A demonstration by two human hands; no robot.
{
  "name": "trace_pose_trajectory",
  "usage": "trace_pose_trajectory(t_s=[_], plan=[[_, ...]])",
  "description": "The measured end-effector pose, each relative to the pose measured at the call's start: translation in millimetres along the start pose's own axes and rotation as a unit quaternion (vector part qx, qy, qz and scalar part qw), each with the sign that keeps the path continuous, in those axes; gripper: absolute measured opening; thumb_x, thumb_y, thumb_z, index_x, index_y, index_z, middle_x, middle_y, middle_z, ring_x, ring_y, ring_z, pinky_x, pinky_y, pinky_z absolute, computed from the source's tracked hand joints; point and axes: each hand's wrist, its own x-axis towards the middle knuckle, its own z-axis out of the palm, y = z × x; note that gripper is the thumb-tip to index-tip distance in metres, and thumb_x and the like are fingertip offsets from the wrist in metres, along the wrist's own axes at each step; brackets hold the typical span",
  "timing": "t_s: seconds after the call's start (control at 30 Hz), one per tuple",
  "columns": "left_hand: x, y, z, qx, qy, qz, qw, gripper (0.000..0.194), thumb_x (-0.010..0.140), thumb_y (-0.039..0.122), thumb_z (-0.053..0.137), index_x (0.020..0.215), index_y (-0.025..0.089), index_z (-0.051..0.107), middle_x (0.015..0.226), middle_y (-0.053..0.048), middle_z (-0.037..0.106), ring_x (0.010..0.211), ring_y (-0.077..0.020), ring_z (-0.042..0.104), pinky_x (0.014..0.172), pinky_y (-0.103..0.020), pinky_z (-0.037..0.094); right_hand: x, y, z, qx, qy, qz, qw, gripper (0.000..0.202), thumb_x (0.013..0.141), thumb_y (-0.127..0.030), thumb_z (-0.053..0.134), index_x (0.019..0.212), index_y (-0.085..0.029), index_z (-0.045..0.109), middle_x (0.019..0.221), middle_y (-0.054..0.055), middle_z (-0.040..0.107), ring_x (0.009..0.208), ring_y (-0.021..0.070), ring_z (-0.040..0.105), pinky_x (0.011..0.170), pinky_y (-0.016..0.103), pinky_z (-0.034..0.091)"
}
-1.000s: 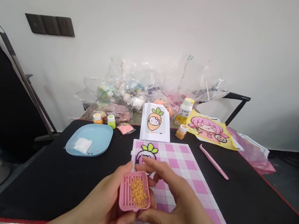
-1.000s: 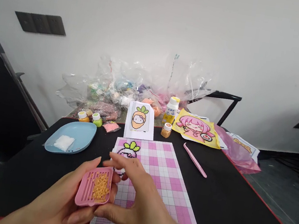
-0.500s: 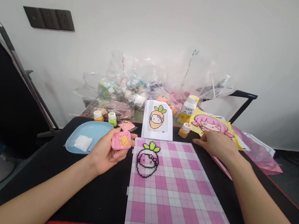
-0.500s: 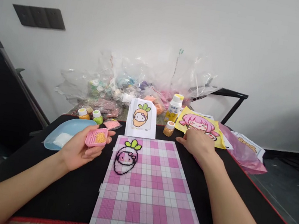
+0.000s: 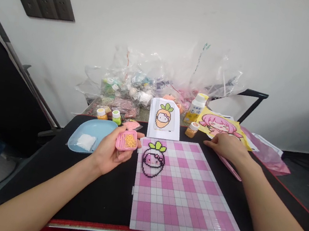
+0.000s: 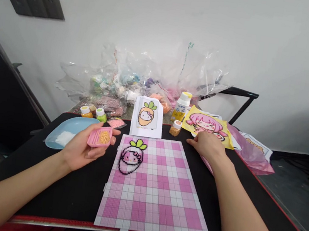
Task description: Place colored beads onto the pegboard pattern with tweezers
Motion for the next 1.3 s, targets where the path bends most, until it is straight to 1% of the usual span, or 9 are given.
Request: trace_pose_trajectory(t_s=[0.1,0.4,0.57,0.7,0.8,0.9,1.03,1.2,1.3], plan=[[1,-1,0.0,0.009,-0.018,-0.021,1.000,0.053,0.101,0.032,0.028,0.090,0.000,0.069,0.061,-0.013,0.070,0.022,-0.0043,0.039,0.026,-0.016,0.021,-4,-2,-2,0.008,0.007,-0.009,1.000,0.030,0.086,-0.041,0.058,0.067,-0.019,0.065,0.078,0.013,0.070,0.072,0.0262,0.063,0.056,0.032,0.036],[-4,-3,1.9,-0.016,-0.035,0.014,0.999,0.048,0.102,0.035,0.030,0.097,0.005,0.066,0.070,-0.012,0.072,0.029,-0.0050,0.045,0.031,-0.016,0.030,-4,-4,-2,0.012,0.017,0.003,1.000,0.026,0.085,-0.037,0.062,0.068,-0.019,0.067,0.076,0.013,0.069,0.071,0.0255,0.063,0.056,0.032,0.036],[-5,-1,5.0,-0.023,-0.036,-0.006,0.999,0.050,0.103,0.031,0.026,0.094,0.002,0.065,0.067,-0.014,0.071,0.024,-0.0054,0.043,0.027,-0.016,0.027,-3,-4,-2,0.010,0.005,0.004,1.000,0.026,0.086,-0.039,0.060,0.071,-0.019,0.068,0.080,0.013,0.070,0.072,0.0255,0.063,0.057,0.032,0.036],[-7,1,5.7,-0.036,-0.017,0.033,0.999,0.051,0.103,0.031,0.021,0.094,0.008,0.065,0.064,-0.006,0.071,0.023,-0.0026,0.041,0.027,-0.013,0.026,-4,-4,-3,0.006,0.002,0.002,1.000,0.027,0.086,-0.039,0.058,0.072,-0.019,0.068,0.082,0.014,0.071,0.075,0.0269,0.064,0.057,0.033,0.037],[-9,-5,6.5,-0.010,-0.029,-0.010,0.999,0.049,0.102,0.032,0.027,0.089,0.005,0.066,0.063,-0.012,0.072,0.023,-0.0059,0.044,0.027,-0.016,0.027,-3,-4,-3,0.004,0.001,0.000,1.000,0.028,0.087,-0.040,0.057,0.072,-0.019,0.069,0.082,0.013,0.072,0.075,0.0261,0.064,0.057,0.032,0.037],[-11,-8,8.0,0.019,-0.050,0.001,0.999,0.047,0.101,0.034,0.031,0.093,0.005,0.067,0.067,-0.013,0.074,0.024,-0.0064,0.046,0.029,-0.017,0.029,-1,-4,-1,-0.003,-0.001,0.009,1.000,0.027,0.086,-0.040,0.059,0.073,-0.020,0.070,0.081,0.011,0.072,0.075,0.0256,0.065,0.056,0.031,0.037],[-13,-6,9.1,0.025,-0.023,0.052,0.998,0.050,0.102,0.033,0.027,0.090,0.006,0.068,0.065,-0.011,0.073,0.025,-0.0049,0.044,0.030,-0.016,0.028,3,-4,1,-0.012,-0.007,0.019,1.000,0.026,0.086,-0.042,0.060,0.077,-0.020,0.071,0.083,0.010,0.072,0.080,0.0263,0.066,0.056,0.030,0.038],[-10,-15,10.3,0.078,-0.023,0.006,0.997,0.046,0.101,0.035,0.033,0.088,0.006,0.066,0.067,-0.014,0.073,0.026,-0.0053,0.044,0.031,-0.017,0.025,2,-4,2,-0.019,-0.015,0.026,0.999,0.027,0.088,-0.043,0.058,0.081,-0.020,0.071,0.087,0.009,0.073,0.082,0.0256,0.066,0.058,0.030,0.040],[-9,-18,9.6,0.094,-0.004,0.005,0.996,0.044,0.101,0.037,0.034,0.092,0.007,0.066,0.070,-0.014,0.074,0.026,-0.0050,0.042,0.032,-0.017,0.022,2,-4,1,-0.022,-0.019,0.028,0.999,0.028,0.088,-0.043,0.057,0.082,-0.020,0.071,0.088,0.009,0.073,0.083,0.0255,0.066,0.058,0.030,0.040]])
